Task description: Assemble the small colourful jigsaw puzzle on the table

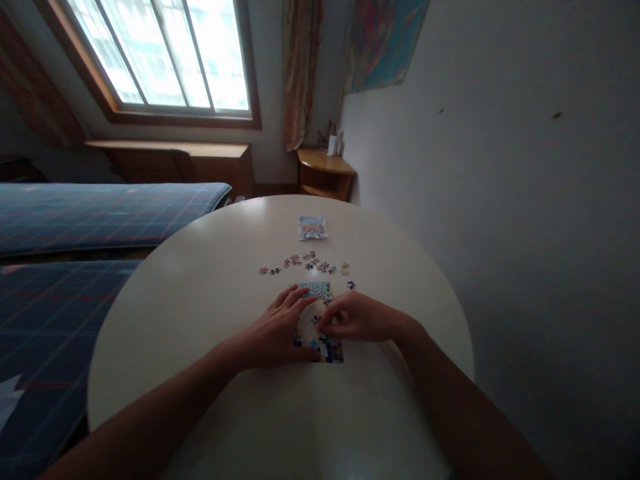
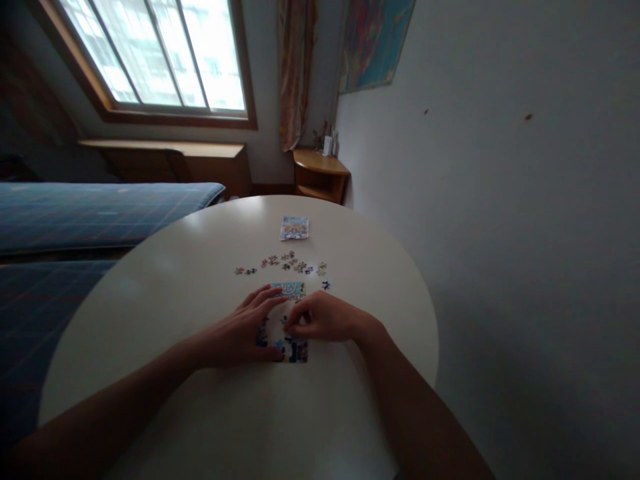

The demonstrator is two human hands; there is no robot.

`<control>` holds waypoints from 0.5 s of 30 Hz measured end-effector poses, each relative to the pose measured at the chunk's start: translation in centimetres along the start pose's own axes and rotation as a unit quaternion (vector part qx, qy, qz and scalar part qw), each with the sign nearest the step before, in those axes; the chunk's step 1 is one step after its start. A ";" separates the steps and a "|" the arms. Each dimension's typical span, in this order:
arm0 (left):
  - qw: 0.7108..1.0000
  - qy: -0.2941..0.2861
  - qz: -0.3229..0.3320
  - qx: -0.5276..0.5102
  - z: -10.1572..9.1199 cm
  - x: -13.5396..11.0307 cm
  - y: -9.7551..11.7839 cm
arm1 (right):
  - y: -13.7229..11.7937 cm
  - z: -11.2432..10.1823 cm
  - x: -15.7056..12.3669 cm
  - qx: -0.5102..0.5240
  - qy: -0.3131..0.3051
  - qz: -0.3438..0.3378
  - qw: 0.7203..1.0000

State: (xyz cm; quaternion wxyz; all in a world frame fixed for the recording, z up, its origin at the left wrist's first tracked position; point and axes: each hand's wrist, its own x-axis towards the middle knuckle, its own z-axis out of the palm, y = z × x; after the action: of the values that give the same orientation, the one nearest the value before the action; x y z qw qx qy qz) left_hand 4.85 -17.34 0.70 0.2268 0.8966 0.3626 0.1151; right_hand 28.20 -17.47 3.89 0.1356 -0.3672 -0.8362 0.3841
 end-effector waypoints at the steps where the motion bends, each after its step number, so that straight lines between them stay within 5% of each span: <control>1: 1.000 0.002 0.001 -0.001 0.0 0.0 -0.1 | 0.0 0.0 0.0 -0.004 -0.001 0.000 1.000; 15: 1.000 0.000 -0.004 0.003 0.1 0.1 -0.2 | 0.4 0.3 0.4 -0.056 0.000 -0.010 0.998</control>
State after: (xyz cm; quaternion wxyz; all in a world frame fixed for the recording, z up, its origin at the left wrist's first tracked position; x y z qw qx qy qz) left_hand 4.86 -17.22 0.52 0.2245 0.8956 0.3669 0.1133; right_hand 27.96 -17.16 3.39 0.1187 -0.3652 -0.8601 0.3358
